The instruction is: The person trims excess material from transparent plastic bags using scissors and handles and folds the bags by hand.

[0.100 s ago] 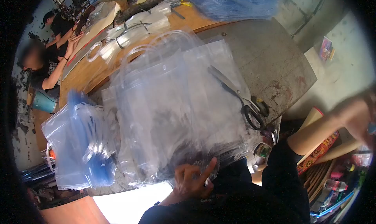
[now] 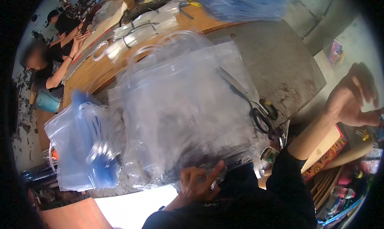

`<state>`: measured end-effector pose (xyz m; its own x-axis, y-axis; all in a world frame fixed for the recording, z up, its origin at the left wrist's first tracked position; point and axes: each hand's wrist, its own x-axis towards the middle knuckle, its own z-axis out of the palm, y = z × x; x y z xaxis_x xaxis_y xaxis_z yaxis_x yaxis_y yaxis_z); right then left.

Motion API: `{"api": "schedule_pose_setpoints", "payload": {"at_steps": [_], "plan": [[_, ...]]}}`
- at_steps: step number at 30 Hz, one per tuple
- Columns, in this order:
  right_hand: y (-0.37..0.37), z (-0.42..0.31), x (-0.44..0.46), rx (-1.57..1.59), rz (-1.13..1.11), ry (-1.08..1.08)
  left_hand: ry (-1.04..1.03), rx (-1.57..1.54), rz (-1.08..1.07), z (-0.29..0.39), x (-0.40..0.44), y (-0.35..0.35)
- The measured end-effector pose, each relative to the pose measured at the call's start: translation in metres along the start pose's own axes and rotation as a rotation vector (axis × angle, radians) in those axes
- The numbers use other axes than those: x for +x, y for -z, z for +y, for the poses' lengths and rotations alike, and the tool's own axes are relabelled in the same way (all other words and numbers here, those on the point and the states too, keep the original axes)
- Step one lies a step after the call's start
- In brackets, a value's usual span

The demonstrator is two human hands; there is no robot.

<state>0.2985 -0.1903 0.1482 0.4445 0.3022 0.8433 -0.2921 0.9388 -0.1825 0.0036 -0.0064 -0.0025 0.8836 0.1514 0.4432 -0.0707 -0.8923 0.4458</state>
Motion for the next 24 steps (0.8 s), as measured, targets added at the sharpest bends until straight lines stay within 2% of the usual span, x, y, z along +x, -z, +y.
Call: {"api": "schedule_pose_setpoints", "payload": {"at_steps": [3, 5, 6, 8, 10, 11, 12, 14, 15, 16, 17, 18, 19, 21, 22, 24], "plan": [[0.006, -0.015, -0.015, 0.089, 0.061, -0.014, 0.008, -0.008, 0.007, -0.002, -0.002, 0.001], [0.006, -0.036, -0.036, -0.118, 0.069, -0.094, 0.011, -0.009, -0.031, -0.003, -0.004, 0.005], [0.003, -0.041, -0.050, -0.367, 0.081, -0.084, 0.013, -0.009, -0.039, -0.003, -0.005, 0.006], [-0.009, -0.067, -0.080, -0.753, 0.213, -0.357, 0.029, -0.013, -0.060, 0.000, -0.003, 0.007], [-0.025, -0.075, -0.090, -1.309, 0.206, -0.626, 0.040, -0.020, -0.077, 0.003, -0.001, 0.007], [-0.035, -0.081, -0.087, -1.771, 0.339, -1.019, 0.037, -0.010, -0.091, 0.003, 0.000, 0.007], [-0.033, -0.088, -0.107, -1.766, 0.342, -1.029, 0.043, -0.012, -0.098, 0.007, 0.002, 0.008], [-0.021, -0.106, -0.154, -2.786, 0.251, -1.290, 0.080, 0.023, -0.064, 0.016, 0.008, 0.010], [-0.036, -0.068, -0.148, -2.881, 0.252, -1.258, 0.090, 0.023, -0.067, 0.019, 0.008, 0.005], [-0.046, -0.037, -0.136, -2.590, 0.352, -1.077, 0.041, 0.011, 0.023, 0.022, 0.007, 0.000], [-0.050, -0.015, -0.138, -2.223, 0.590, -0.983, -0.010, 0.001, 0.114, 0.024, 0.006, -0.005], [-0.060, 0.015, -0.136, -1.973, 0.647, -0.917, -0.002, -0.001, 0.112, 0.027, 0.007, -0.008], [-0.066, 0.038, -0.142, -1.825, 0.555, -0.867, 0.065, -0.135, 0.160, 0.029, 0.007, -0.010], [-0.080, 0.074, -0.135, -1.562, 0.430, -0.970, 0.133, -0.271, 0.203, 0.031, 0.004, -0.015], [-0.086, 0.091, -0.132, -1.440, 0.505, -0.996, 0.092, -0.253, 0.261, 0.032, 0.001, -0.019], [-0.087, 0.106, -0.133, -1.379, 0.507, -1.045, 0.055, -0.231, 0.322, 0.030, -0.001, -0.025]]}}
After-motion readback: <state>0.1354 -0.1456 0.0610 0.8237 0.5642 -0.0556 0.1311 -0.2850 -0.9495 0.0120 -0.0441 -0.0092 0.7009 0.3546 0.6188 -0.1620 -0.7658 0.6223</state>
